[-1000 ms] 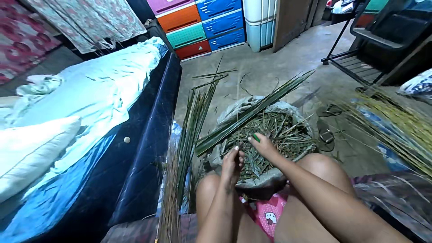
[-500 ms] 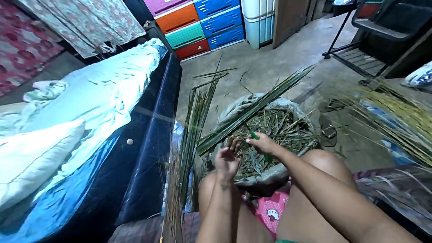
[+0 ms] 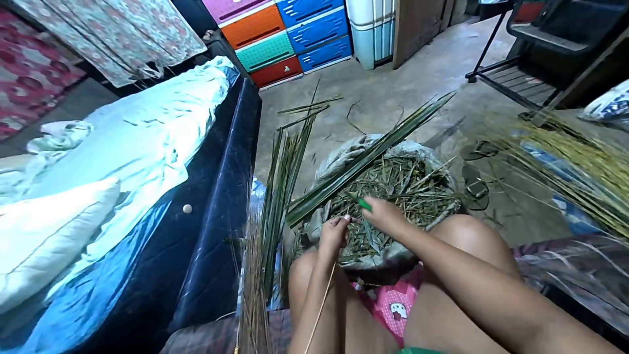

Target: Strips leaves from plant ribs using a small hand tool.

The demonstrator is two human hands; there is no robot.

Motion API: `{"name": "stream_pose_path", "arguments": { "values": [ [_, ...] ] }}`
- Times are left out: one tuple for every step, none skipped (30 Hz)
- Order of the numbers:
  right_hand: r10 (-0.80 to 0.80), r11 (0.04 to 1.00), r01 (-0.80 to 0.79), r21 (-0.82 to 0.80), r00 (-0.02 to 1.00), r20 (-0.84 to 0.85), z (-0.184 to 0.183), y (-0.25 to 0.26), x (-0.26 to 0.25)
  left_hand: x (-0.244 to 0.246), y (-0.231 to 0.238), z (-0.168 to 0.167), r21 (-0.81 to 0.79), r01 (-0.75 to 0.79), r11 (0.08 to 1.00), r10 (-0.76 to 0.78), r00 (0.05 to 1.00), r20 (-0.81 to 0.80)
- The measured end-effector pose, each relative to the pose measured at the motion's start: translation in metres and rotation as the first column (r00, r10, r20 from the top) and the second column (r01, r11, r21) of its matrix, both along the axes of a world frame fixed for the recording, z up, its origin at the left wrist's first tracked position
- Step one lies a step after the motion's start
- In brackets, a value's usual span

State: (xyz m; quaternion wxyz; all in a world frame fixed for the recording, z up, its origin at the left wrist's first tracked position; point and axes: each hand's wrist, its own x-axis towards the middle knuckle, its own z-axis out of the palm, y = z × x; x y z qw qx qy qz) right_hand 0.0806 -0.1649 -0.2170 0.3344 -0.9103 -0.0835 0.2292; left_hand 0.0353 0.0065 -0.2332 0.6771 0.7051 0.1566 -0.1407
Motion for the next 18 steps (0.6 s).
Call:
{"name": "stream_pose_path", "arguments": {
  "values": [
    [0.097,0.995,-0.097,-0.032,0.995,-0.016,0.001,0.005,-0.006,0.000,0.000,-0.001,0.072,-0.004,0.997,0.003,1.000,0.017],
    [0.158,0.985,-0.159,-0.065,0.987,-0.023,0.001,0.009,-0.010,0.001,0.000,-0.001,0.136,-0.001,0.991,-0.003,1.000,0.028],
    [0.177,0.979,-0.178,-0.100,0.984,-0.018,-0.001,0.011,-0.009,0.000,0.001,0.001,0.192,0.012,0.981,-0.019,0.999,0.034],
    [0.152,0.979,-0.151,-0.138,0.988,-0.010,-0.003,0.011,-0.004,-0.001,0.001,0.003,0.241,0.032,0.970,-0.040,0.999,0.030],
    [0.090,0.981,-0.088,-0.171,0.996,0.004,-0.006,0.008,0.006,-0.002,0.000,0.006,0.289,0.059,0.955,-0.067,0.998,0.019],
    [-0.002,0.983,0.006,-0.184,1.000,0.020,-0.010,0.003,0.019,-0.002,-0.001,0.007,0.321,0.076,0.944,-0.085,0.996,0.015],
    [-0.103,0.976,0.106,-0.188,0.994,0.024,-0.015,-0.004,0.032,-0.002,-0.002,0.007,0.334,0.083,0.939,-0.093,0.996,0.015],
    [-0.174,0.966,0.173,-0.192,0.985,0.017,-0.020,-0.010,0.042,-0.002,-0.002,0.006,0.334,0.086,0.939,-0.097,0.995,0.016],
    [-0.193,0.963,0.189,-0.195,0.981,-0.004,-0.021,-0.014,0.046,-0.003,-0.001,0.004,0.331,0.088,0.939,-0.097,0.995,0.011],
    [-0.159,0.971,0.152,-0.182,0.987,-0.025,-0.020,-0.013,0.043,-0.003,0.000,0.003,0.322,0.088,0.943,-0.092,0.996,-0.001],
    [-0.090,0.987,0.084,-0.137,0.995,-0.037,-0.017,-0.009,0.035,-0.003,0.002,0.003,0.301,0.082,0.950,-0.083,0.996,-0.011],
    [-0.006,0.997,0.002,-0.082,0.999,-0.045,-0.013,-0.001,0.023,-0.001,0.003,0.003,0.264,0.065,0.962,-0.065,0.998,-0.009],
    [0.078,0.996,-0.081,-0.048,0.996,-0.053,-0.009,0.006,0.011,0.001,0.004,0.003,0.211,0.045,0.976,-0.045,0.999,-0.007],
    [0.138,0.989,-0.141,-0.040,0.989,-0.057,-0.006,0.013,0.001,0.002,0.005,0.004,0.160,0.033,0.987,-0.032,0.999,-0.009],
    [0.152,0.986,-0.155,-0.060,0.987,-0.052,-0.006,0.016,-0.003,0.003,0.006,0.005,0.119,0.028,0.992,-0.027,1.000,-0.012],
    [0.116,0.988,-0.120,-0.096,0.992,-0.045,-0.007,0.015,-0.001,0.002,0.006,0.007,0.085,0.028,0.996,-0.027,1.000,-0.016],
    [0.039,0.991,-0.044,-0.130,0.998,-0.040,-0.009,0.009,0.007,0.001,0.005,0.008,0.054,0.035,0.998,-0.034,0.999,-0.020],
    [-0.050,0.986,0.044,-0.161,0.998,-0.036,-0.013,0.002,0.019,-0.001,0.003,0.009,0.021,0.046,0.999,-0.046,0.999,-0.020]
  ]
}}
